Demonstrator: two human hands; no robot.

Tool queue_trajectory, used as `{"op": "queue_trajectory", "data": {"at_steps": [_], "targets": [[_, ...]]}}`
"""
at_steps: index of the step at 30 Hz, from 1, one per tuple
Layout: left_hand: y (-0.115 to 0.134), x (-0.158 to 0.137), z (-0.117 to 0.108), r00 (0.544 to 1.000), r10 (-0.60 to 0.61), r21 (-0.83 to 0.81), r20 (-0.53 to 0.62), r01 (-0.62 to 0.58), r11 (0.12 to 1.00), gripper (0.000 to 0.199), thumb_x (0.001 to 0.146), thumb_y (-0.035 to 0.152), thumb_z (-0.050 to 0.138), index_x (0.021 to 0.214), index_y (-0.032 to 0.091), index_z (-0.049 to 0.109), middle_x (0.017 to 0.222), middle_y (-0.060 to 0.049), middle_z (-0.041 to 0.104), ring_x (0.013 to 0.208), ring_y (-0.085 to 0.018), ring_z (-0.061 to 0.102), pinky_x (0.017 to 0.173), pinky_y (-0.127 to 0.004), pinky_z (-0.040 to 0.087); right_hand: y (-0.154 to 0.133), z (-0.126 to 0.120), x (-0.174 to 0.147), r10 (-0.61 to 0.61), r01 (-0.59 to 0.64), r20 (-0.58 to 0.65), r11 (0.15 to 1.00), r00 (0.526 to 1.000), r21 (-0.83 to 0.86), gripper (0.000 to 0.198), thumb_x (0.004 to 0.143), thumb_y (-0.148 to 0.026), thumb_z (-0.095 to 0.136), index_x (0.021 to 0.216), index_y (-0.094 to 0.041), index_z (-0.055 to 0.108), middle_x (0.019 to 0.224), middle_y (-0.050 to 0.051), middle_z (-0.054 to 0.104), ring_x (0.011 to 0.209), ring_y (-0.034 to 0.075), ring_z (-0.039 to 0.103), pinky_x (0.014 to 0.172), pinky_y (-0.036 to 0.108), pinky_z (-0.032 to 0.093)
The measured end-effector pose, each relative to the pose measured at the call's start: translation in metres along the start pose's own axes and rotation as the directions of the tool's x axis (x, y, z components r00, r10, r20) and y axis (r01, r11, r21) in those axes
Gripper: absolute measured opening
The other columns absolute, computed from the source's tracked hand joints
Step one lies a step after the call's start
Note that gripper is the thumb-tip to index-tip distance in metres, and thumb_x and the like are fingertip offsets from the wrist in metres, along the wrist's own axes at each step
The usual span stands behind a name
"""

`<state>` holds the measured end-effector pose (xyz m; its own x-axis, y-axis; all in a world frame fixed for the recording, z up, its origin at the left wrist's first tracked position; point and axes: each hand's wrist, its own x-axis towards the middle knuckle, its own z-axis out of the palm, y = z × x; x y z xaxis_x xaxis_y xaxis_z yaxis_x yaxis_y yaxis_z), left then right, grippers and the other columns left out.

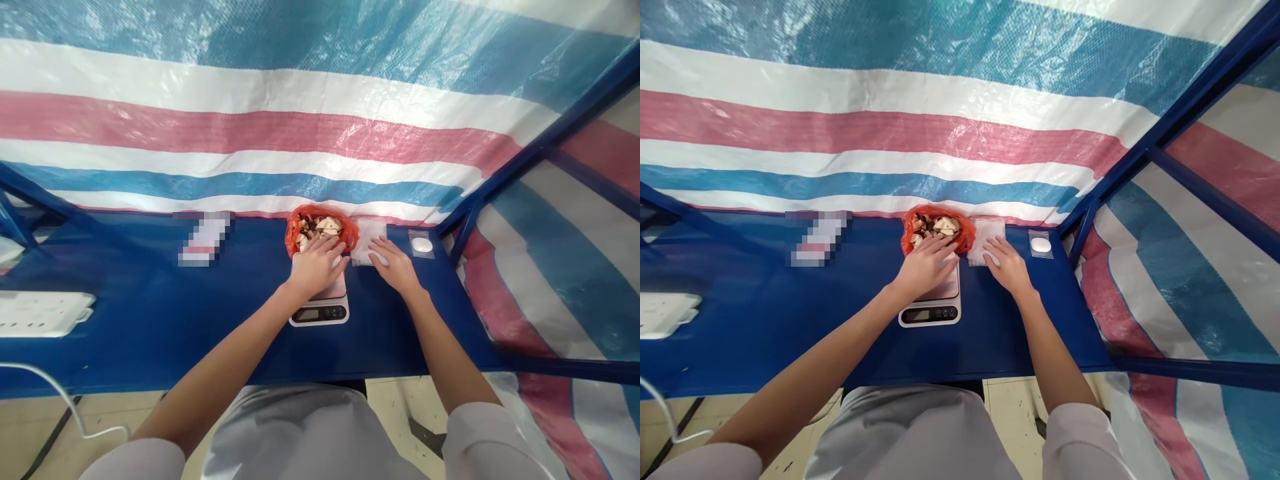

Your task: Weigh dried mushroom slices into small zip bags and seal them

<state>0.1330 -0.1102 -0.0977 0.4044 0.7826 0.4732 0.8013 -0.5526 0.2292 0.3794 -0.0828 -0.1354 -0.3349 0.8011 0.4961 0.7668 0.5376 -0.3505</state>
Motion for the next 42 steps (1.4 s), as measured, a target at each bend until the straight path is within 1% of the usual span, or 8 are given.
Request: {"op": "queue_trajectory", "data": {"at_steps": [5, 10, 16, 22, 27, 31, 34, 42], "targets": [[-0.046, -0.035, -0.022, 0.986, -0.150, 0.011, -0.075, 0.152, 0.988, 0.038, 0.102, 0.037, 0.043, 0.122, 0.021, 0.071, 0.130, -0.009, 0.072, 0.127, -0.027, 0.063, 0.116, -0.047, 0.042, -0.031, 0.018, -0.018, 0.027, -0.024, 0.032, 0.994, 0.999, -0.104, 0.030, 0.100, -0.032, 0.050, 0.115, -0.024, 0.075, 0.132, 0.008, 0.071, 0.133, 0.029, 0.059, 0.113, 0.050, 0.049], [-0.084, -0.073, -0.030, 0.943, -0.310, 0.015, -0.122, 0.314, 0.949, 0.039, 0.099, 0.039, 0.045, 0.122, 0.020, 0.071, 0.133, -0.010, 0.070, 0.131, -0.029, 0.060, 0.119, -0.052, 0.037, -0.046, 0.034, -0.023, 0.071, -0.064, 0.034, 0.982, 0.997, -0.177, 0.032, 0.100, -0.034, 0.052, 0.122, -0.025, 0.072, 0.135, 0.008, 0.069, 0.134, 0.032, 0.058, 0.115, 0.057, 0.043], [-0.115, -0.104, -0.032, 0.925, -0.374, 0.049, -0.070, 0.378, 0.924, 0.044, 0.098, 0.040, 0.044, 0.129, 0.018, 0.067, 0.139, -0.013, 0.065, 0.137, -0.032, 0.055, 0.119, -0.055, 0.035, -0.054, 0.046, -0.030, 0.133, -0.114, 0.086, 0.973, 0.987, -0.199, 0.033, 0.100, -0.034, 0.051, 0.125, -0.023, 0.070, 0.142, 0.009, 0.063, 0.140, 0.033, 0.052, 0.117, 0.060, 0.039], [-0.118, -0.115, -0.028, 0.932, -0.357, 0.166, 0.068, 0.342, 0.925, 0.054, 0.099, 0.045, 0.044, 0.144, 0.019, 0.058, 0.155, -0.014, 0.050, 0.147, -0.036, 0.042, 0.122, -0.058, 0.029, -0.051, 0.047, -0.030, 0.133, -0.109, 0.140, 0.980, 0.981, -0.168, 0.036, 0.101, -0.034, 0.047, 0.127, -0.023, 0.069, 0.145, 0.009, 0.061, 0.142, 0.033, 0.050, 0.118, 0.058, 0.039], [-0.113, -0.111, -0.027, 0.925, -0.363, 0.234, 0.113, 0.330, 0.914, 0.054, 0.098, 0.048, 0.045, 0.142, 0.020, 0.060, 0.156, -0.013, 0.049, 0.146, -0.037, 0.043, 0.121, -0.058, 0.029, -0.054, 0.046, -0.028, 0.170, -0.148, 0.147, 0.977, 0.974, -0.154, 0.035, 0.101, -0.034, 0.049, 0.127, -0.024, 0.070, 0.145, 0.008, 0.062, 0.141, 0.031, 0.051, 0.120, 0.056, 0.038], [-0.108, -0.099, -0.028, 0.907, -0.401, 0.263, 0.133, 0.358, 0.896, 0.055, 0.099, 0.047, 0.043, 0.143, 0.019, 0.059, 0.157, -0.014, 0.048, 0.148, -0.036, 0.040, 0.122, -0.057, 0.027, -0.049, 0.038, -0.022, 0.212, -0.209, 0.043, 0.976, 0.976, -0.056, 0.036, 0.102, -0.037, 0.047, 0.126, -0.025, 0.071, 0.142, 0.006, 0.064, 0.138, 0.027, 0.055, 0.113, 0.045, 0.049], [-0.104, -0.093, -0.026, 0.893, -0.419, 0.277, 0.165, 0.366, 0.888, 0.056, 0.100, 0.046, 0.041, 0.147, 0.018, 0.055, 0.159, -0.014, 0.045, 0.150, -0.035, 0.037, 0.124, -0.055, 0.025, -0.039, 0.034, -0.019, 0.209, -0.210, -0.039, 0.977, 0.977, -0.028, 0.038, 0.101, -0.038, 0.046, 0.124, -0.023, 0.072, 0.139, 0.007, 0.066, 0.137, 0.026, 0.056, 0.112, 0.042, 0.049], [-0.104, -0.097, -0.024, 0.879, -0.431, 0.308, 0.203, 0.360, 0.881, 0.059, 0.101, 0.048, 0.037, 0.153, 0.021, 0.048, 0.163, -0.011, 0.039, 0.152, -0.034, 0.033, 0.124, -0.055, 0.021, -0.032, 0.045, -0.022, 0.208, -0.178, 0.205, 0.972, 0.956, -0.154, 0.043, 0.101, -0.034, 0.047, 0.141, -0.024, 0.061, 0.153, 0.006, 0.054, 0.147, 0.032, 0.042, 0.121, 0.055, 0.034]]}}
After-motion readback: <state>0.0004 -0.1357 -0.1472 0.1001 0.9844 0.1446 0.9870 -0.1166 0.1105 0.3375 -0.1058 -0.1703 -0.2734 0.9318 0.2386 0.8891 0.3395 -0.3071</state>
